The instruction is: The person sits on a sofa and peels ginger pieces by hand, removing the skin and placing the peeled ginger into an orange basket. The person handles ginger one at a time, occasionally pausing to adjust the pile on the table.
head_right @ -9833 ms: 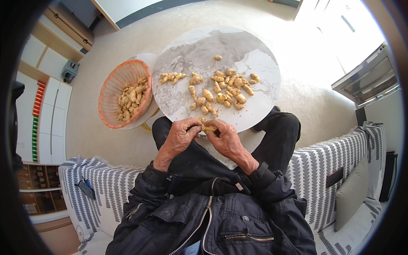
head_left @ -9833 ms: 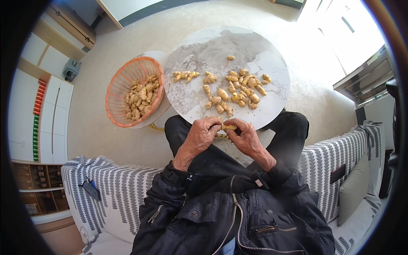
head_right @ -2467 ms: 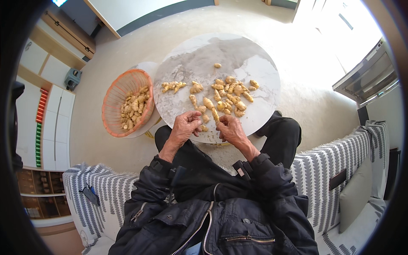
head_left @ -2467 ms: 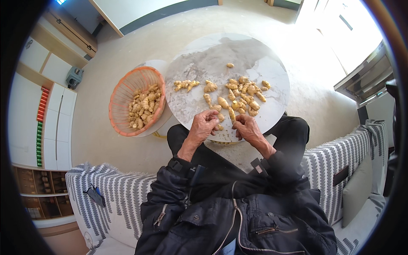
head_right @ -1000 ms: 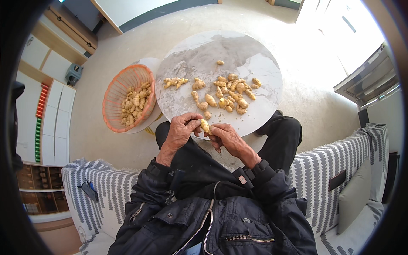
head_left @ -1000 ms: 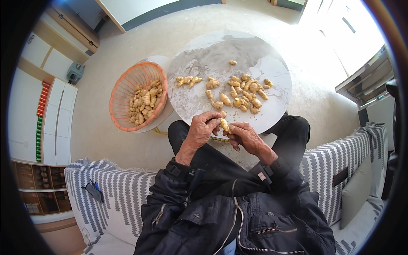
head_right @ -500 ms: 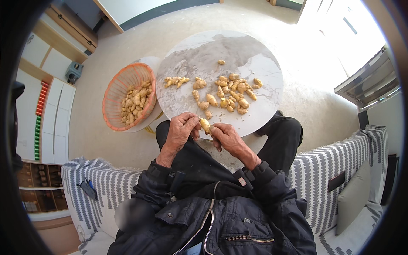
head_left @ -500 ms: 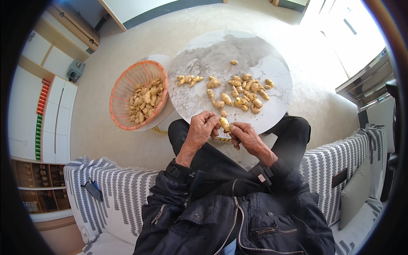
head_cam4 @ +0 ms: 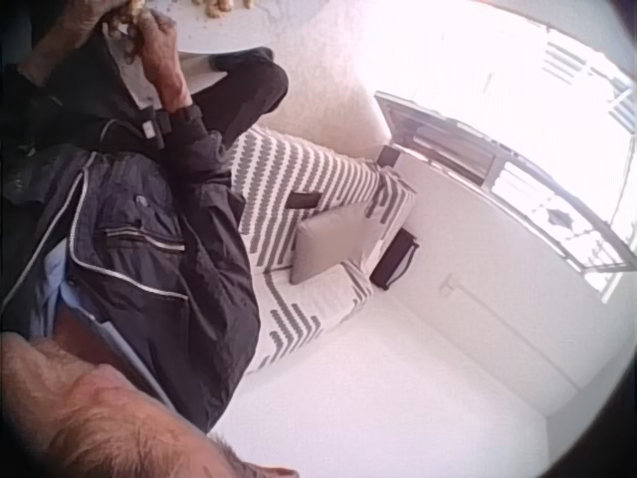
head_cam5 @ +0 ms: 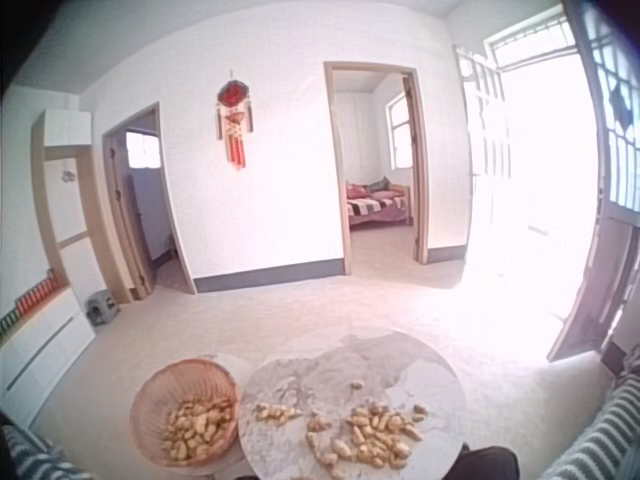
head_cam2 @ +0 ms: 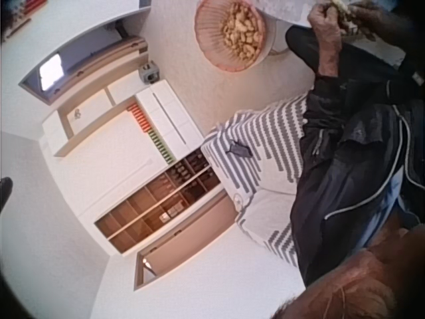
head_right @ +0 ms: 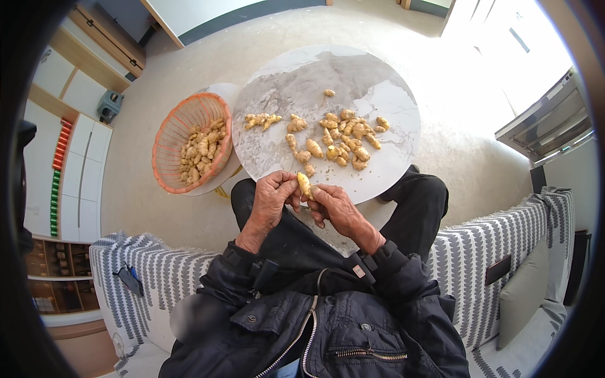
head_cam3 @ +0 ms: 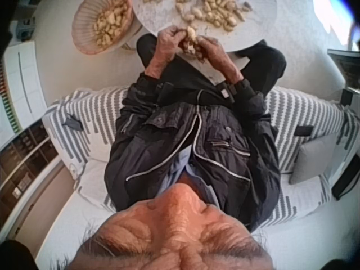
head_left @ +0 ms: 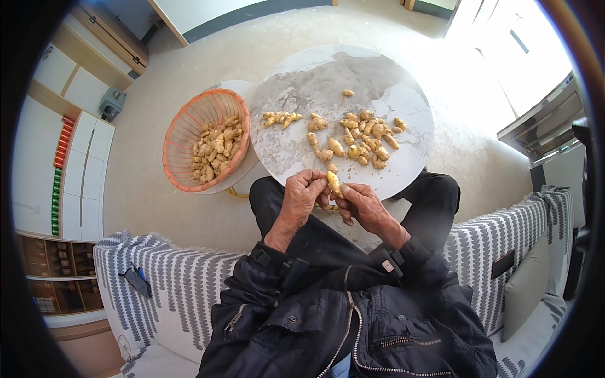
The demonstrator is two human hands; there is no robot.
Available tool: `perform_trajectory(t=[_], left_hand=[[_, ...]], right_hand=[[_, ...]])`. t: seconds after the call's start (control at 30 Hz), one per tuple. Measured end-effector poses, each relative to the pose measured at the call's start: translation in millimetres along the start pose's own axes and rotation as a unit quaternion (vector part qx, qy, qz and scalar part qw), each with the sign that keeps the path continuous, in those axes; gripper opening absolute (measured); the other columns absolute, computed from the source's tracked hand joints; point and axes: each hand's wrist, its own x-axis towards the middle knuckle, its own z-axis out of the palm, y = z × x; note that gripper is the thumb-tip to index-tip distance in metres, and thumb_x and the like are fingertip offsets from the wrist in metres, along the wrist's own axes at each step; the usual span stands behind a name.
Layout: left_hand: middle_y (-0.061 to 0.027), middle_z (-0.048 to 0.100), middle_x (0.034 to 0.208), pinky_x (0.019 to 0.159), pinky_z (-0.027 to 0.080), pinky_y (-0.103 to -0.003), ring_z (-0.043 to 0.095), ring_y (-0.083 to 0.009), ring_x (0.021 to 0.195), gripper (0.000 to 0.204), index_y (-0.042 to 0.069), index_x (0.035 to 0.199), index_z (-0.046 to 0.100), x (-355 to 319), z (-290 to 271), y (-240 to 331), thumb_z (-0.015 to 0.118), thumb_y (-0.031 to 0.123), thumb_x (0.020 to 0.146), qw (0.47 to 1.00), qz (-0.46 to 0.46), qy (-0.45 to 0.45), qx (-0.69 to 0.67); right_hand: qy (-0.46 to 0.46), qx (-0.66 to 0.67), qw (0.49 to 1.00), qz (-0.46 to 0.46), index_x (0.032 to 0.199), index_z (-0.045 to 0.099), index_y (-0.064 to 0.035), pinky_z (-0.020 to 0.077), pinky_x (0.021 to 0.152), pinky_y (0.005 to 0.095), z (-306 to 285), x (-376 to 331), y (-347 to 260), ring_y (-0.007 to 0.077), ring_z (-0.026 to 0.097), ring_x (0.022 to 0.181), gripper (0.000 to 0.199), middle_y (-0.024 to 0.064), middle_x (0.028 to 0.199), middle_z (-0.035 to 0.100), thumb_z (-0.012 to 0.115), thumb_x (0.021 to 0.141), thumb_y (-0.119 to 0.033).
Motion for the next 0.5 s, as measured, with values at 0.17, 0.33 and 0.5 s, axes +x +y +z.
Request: perform_trajectory(t=[0.17,0.33,0.5], left_hand=[[-0.0082,0.068,0.09,0.057,0.057,-0.025,0.065,-0.0114,0.072,0.025,-0.007,0.12,0.063,-0.6,-4.1,16.6,0.064,0.004,0.098,0.999,0.034,-0.037,0.014],[-0.0072,0.068,0.098,0.062,0.057,-0.024,0.065,-0.0112,0.081,0.034,-0.004,0.129,0.062,-0.5,-7.1,24.4,0.066,0.003,0.096,0.993,0.021,-0.1,0.052],[-0.0056,0.068,0.091,0.059,0.054,-0.022,0.062,-0.0088,0.069,0.026,-0.005,0.121,0.066,1.9,-10.8,17.1,0.067,0.004,0.096,0.993,0.012,-0.09,0.077]], right_hand=[[-0.044,0.095,0.994,0.039,0.103,0.062,0.0002,0.0365,0.046,0.0266,-5.5,-0.1,-1.4,0.011,0.044,0.055,0.04,0.0002,0.076,0.048,0.05,0.108,-0.038],[-0.072,0.134,0.986,0.068,0.102,0.062,-0.0018,0.0342,0.044,0.0258,-10.8,0.7,0.4,0.01,0.041,0.052,0.043,-0.0011,0.072,0.045,0.049,0.107,-0.042],[-0.04,0.073,0.995,0.063,0.103,0.062,-0.0025,0.0378,0.044,0.0265,-10.5,3.4,4.6,0.0111,0.045,0.05,0.045,0.0005,0.073,0.051,0.048,0.107,-0.044]])
